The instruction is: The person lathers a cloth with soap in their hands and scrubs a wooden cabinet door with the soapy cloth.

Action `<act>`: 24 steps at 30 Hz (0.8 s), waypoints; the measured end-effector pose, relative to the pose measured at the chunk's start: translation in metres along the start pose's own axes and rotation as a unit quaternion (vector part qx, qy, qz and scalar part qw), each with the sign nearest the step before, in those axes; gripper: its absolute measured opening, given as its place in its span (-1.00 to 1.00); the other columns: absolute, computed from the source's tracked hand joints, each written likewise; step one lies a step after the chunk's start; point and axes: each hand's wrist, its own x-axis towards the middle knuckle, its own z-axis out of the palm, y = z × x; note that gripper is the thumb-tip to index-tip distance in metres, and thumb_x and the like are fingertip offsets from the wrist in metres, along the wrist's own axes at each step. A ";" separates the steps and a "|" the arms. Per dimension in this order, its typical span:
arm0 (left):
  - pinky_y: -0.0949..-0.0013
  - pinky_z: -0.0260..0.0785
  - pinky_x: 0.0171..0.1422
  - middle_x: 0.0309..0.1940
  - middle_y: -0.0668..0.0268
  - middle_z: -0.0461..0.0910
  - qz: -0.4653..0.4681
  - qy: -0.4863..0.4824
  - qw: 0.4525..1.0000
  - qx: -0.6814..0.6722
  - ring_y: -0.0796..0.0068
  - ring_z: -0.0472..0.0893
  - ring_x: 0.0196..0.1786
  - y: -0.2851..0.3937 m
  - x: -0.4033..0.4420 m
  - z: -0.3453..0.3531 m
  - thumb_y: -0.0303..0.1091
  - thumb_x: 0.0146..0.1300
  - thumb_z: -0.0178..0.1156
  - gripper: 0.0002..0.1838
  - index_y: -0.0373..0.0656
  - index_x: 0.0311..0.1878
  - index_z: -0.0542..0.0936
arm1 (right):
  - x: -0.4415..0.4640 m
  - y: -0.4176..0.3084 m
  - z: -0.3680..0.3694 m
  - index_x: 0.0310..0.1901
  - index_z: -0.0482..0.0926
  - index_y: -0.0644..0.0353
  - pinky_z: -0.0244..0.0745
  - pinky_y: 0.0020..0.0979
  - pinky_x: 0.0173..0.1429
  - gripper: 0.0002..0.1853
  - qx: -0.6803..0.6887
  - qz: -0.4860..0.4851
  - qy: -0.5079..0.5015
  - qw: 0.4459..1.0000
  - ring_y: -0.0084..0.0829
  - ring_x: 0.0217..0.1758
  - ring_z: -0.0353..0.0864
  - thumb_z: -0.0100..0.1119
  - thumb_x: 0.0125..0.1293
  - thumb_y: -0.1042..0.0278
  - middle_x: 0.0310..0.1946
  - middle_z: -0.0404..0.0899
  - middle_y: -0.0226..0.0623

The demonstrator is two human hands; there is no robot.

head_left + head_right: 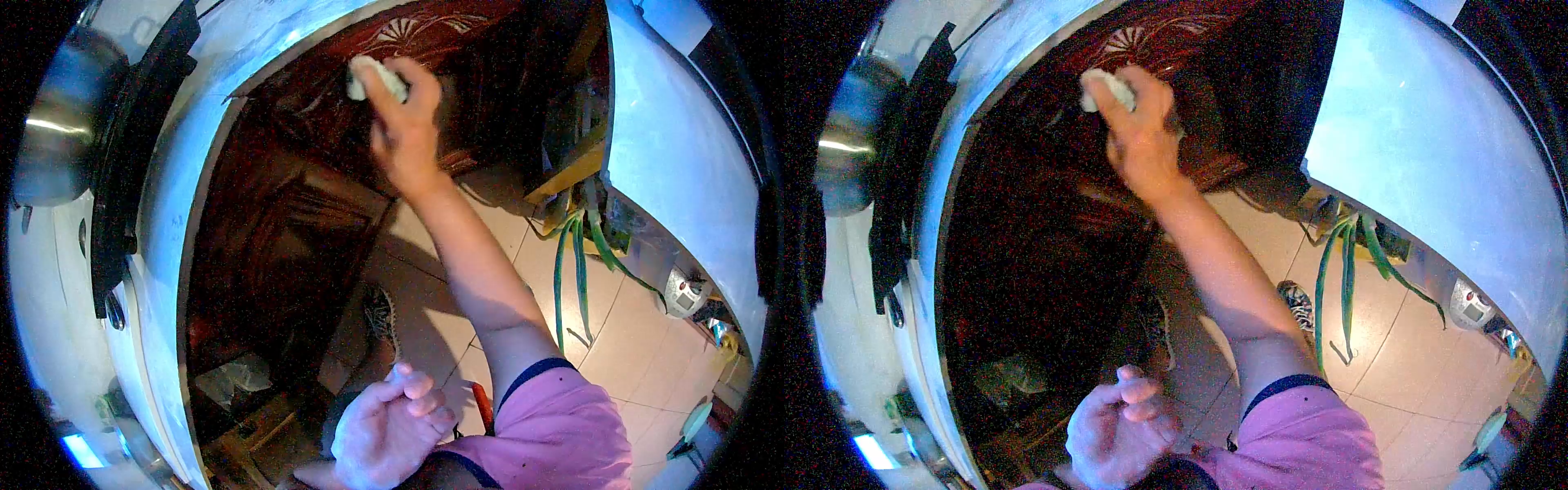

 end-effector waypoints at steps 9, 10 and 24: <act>0.39 0.28 -0.19 -0.42 0.39 0.45 0.000 0.009 1.000 -0.002 0.52 0.42 -0.38 0.002 -0.002 -0.001 -0.41 0.30 -0.10 -0.84 -0.10 -0.18 0.50 | 0.034 0.062 -0.041 0.06 0.50 0.02 0.29 -0.25 0.18 -0.48 -0.110 0.092 0.155 0.978 -0.10 0.10 0.36 0.07 -0.01 0.66 -0.03 0.39 -0.09; 0.39 0.28 -0.19 -0.42 0.39 0.45 0.000 0.000 1.000 -0.002 0.52 0.42 -0.38 0.003 -0.002 -0.002 -0.41 0.30 -0.10 -0.83 -0.09 -0.18 0.50 | 0.040 0.057 -0.042 0.04 0.50 0.04 0.30 -0.26 0.18 -0.49 -0.123 0.080 0.139 0.979 -0.08 0.10 0.36 0.06 -0.02 0.67 -0.03 0.38 -0.08; 0.38 0.32 -0.14 -0.41 0.36 0.46 0.066 0.004 0.998 0.015 0.50 0.44 -0.35 0.005 0.022 -0.014 -0.43 0.23 -0.01 -0.89 -0.10 -0.20 0.48 | 0.049 0.056 -0.055 0.13 0.43 0.05 0.31 -0.20 0.16 -0.44 0.000 0.196 0.121 0.973 -0.03 0.02 0.40 0.05 0.02 0.65 -0.06 0.43 -0.01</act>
